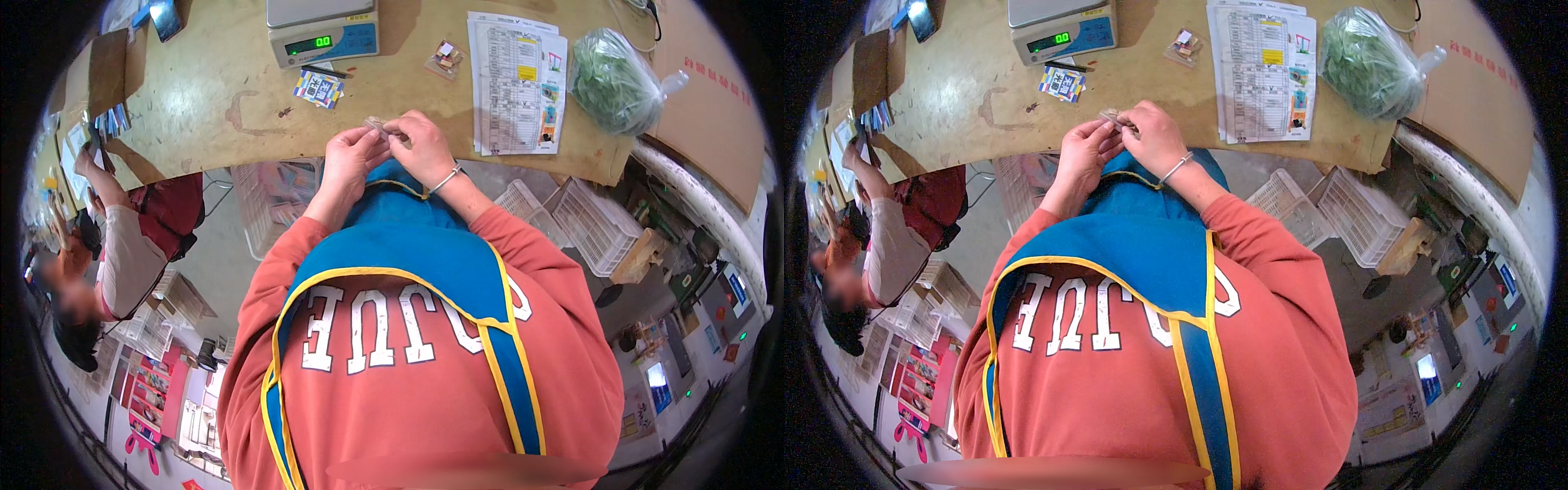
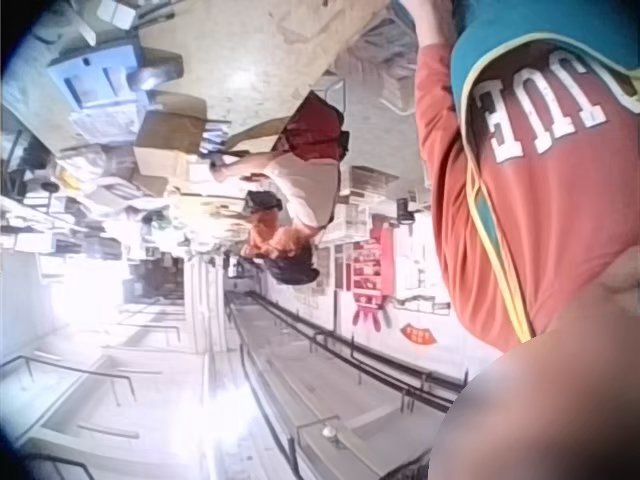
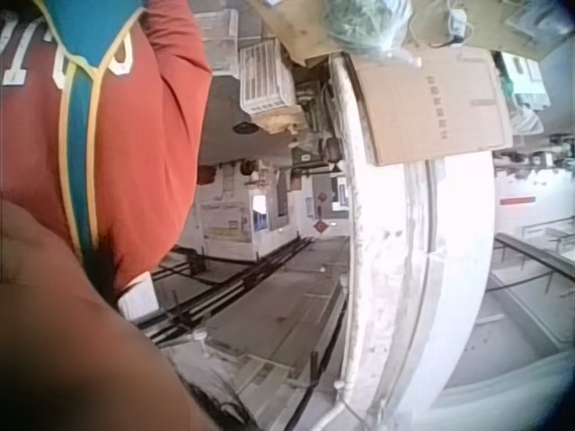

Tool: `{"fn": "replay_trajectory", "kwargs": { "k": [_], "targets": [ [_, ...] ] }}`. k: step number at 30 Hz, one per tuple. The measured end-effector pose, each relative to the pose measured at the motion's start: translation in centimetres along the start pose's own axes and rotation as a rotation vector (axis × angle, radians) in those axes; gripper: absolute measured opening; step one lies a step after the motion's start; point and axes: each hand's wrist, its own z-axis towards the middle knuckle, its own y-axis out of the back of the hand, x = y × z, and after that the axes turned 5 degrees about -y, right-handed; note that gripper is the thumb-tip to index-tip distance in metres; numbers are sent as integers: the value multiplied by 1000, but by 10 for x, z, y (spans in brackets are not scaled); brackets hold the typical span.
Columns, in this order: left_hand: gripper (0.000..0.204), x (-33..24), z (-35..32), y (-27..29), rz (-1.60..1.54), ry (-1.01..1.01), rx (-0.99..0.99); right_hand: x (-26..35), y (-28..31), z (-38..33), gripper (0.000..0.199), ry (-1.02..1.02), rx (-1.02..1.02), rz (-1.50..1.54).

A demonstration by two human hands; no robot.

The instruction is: The person assembles small electronic components by hand, connecting wires and placing parts into a small container. They then weigh the assembled units on a digital scale and place them into a plastic container.

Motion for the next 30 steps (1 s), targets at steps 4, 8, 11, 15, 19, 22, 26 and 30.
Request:
{"fn": "replay_trajectory", "kwargs": {
  "k": [4, 8, 11, 15, 19, 22, 26, 30],
  "targets": [
    [19, -1, -3, -3, 119, -18, -8, 5, 2, 0, 13, -6, -6, -17],
    [18, 1, -6, -6, 214, -94, -48, 12, 4, -1, 14, -93, 24, 35],
    [17, 3, -6, -7, 188, -138, -49, 15, 6, -2, 14, -148, 42, 76],
    [19, 7, -8, -6, 231, -218, -10, 14, 8, 0, 14, -157, 64, 25],
    [20, 7, -10, -2, 292, -259, 26, 13, 9, 0, 13, -92, 63, -37],
    [20, 5, -11, 0, 327, -269, 41, 11, 7, -1, 12, -103, 55, 5],
    [20, 2, -13, -1, 359, -267, 76, 9, 6, 2, 11, -54, 2, -16],
    [19, 1, -12, -2, 418, -273, 51, 11, 12, 2, 13, -102, -32, 1]
  ]
}}
